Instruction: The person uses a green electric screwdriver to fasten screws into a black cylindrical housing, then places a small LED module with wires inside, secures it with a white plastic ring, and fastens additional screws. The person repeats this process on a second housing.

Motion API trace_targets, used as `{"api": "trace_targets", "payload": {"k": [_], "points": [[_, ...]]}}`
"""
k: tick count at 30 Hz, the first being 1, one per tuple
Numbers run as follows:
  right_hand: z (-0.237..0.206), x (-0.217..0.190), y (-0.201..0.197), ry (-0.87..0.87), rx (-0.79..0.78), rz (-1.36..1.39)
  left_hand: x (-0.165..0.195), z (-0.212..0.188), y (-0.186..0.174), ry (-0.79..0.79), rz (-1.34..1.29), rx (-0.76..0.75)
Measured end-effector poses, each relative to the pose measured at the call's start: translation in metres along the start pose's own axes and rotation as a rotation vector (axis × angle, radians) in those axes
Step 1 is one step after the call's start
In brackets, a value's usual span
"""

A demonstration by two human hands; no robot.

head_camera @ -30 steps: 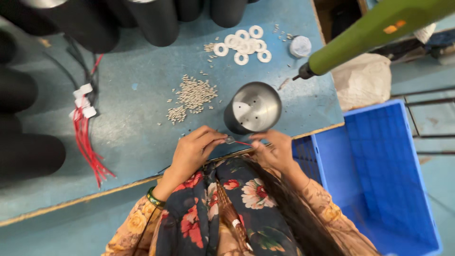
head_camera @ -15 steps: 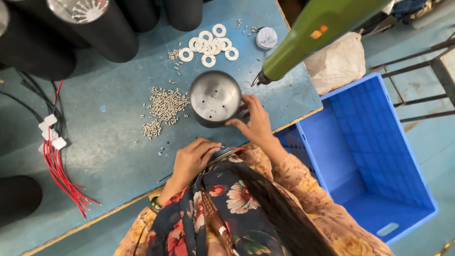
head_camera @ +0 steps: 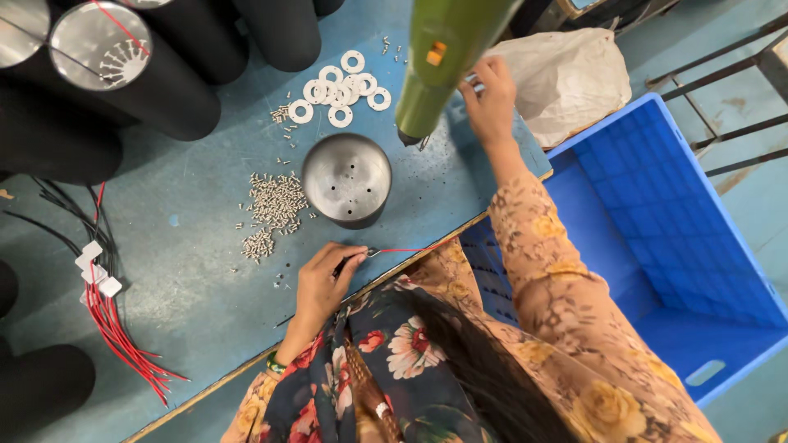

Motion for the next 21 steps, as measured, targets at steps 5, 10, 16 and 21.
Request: {"api": "trace_targets", "payload": {"k": [5,10,16,21], "points": [[0.014,-0.007,0.001,-0.073,0.013,-0.041,-0.004,0.000,0.004,-0.054,0.013,0.004],[0.019,0.001,0.006,0.007,-0.047,0.074,-0.002,-0.001,0.004,0.009,0.005,-0.001],[0.017,0.003,0.003,0.033,-0.028,0.112,-0.005,-0.003,0.003,-0.029,0.002,-0.005],[0.013,-0.006,0.005,-0.105,-0.080,-0.092,0.001,-0.003,0.002,0.013,-0.007,0.006]]}}
Point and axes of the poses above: each hand's wrist, its own z-axis towards the middle knuckle, its own y-axis out of the palm, x = y × z, the point moved 9 cm from there along z, towards the middle knuckle, and after that the axes turned 2 degrees about x, right-handed, at the moved point
